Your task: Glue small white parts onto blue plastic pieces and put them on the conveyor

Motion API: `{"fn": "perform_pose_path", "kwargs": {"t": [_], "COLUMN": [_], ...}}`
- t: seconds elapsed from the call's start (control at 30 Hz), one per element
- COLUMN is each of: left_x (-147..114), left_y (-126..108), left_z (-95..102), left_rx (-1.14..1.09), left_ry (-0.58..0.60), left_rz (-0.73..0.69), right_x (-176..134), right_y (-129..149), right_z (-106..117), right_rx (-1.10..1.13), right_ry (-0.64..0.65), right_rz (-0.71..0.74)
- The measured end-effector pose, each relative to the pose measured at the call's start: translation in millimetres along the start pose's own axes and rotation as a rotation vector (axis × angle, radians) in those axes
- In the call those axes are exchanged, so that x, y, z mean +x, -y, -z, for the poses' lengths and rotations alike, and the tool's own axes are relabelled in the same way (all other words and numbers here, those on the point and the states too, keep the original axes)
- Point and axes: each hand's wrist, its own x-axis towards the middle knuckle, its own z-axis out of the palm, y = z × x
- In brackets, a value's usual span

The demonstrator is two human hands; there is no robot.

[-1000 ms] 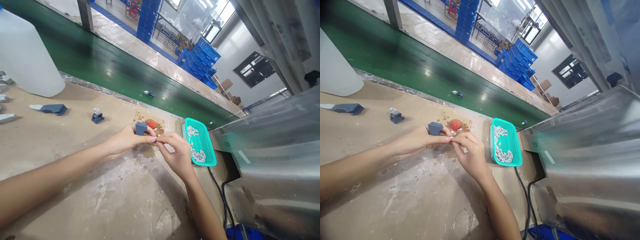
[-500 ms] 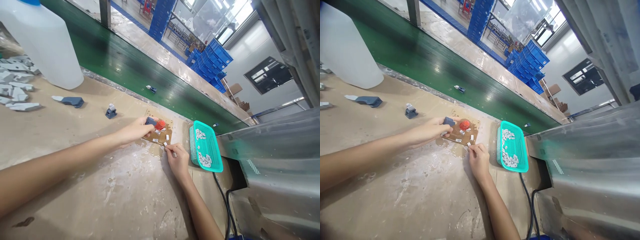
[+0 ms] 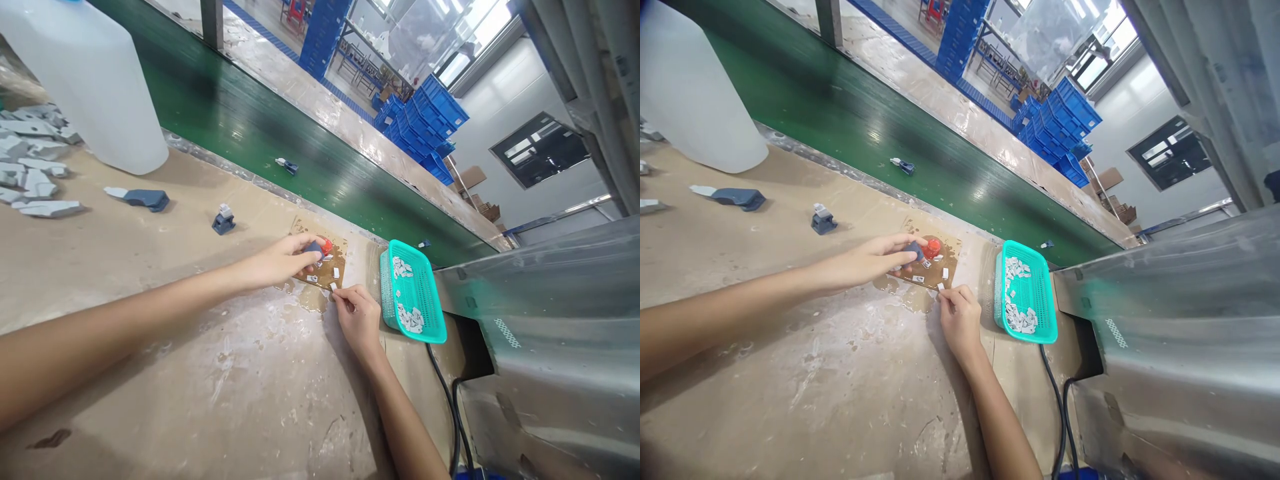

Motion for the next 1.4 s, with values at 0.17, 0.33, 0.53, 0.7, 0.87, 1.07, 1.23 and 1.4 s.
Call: {"fn": "perform_pose_path", "kwargs": {"t": [0.17,0.33,0.53,0.7,0.87,1.07,1.23,1.4], "left_x": [2.9,4.5,6.0,9.0,7.7,-0.5,-7.4,19.1], "left_y": [4.8,7.8,9.6,15.8,14.7,11.1,4.3,-9.3], "left_z": [1.2,5.0,5.4,3.8,2.4,-4.5,-22.9,-19.1], "left_rx": [-0.063,0.071,0.061,0.002,-0.053,-0.305,-0.675,-0.619], "left_ry": [0.076,0.034,0.063,0.123,0.129,0.102,0.001,-0.088], "left_rz": [-0.032,-0.142,-0.181,-0.189,-0.170,-0.035,0.064,-0.009], "right_x": [6.3,16.2,22.7,24.6,24.3,24.5,32.6,49.2], "right_y": [4.6,5.5,16.3,29.6,30.1,30.8,34.5,38.1], "right_z": [8.4,21.7,29.6,26.7,19.9,17.2,11.7,17.4], "right_rx": [0.006,0.024,0.111,0.291,0.349,0.384,0.272,0.131], "right_ry": [-0.055,-0.043,-0.095,-0.114,-0.065,-0.043,-0.127,-0.169], "right_rz": [0.037,0.032,0.024,0.038,0.057,0.146,0.263,0.297]}}
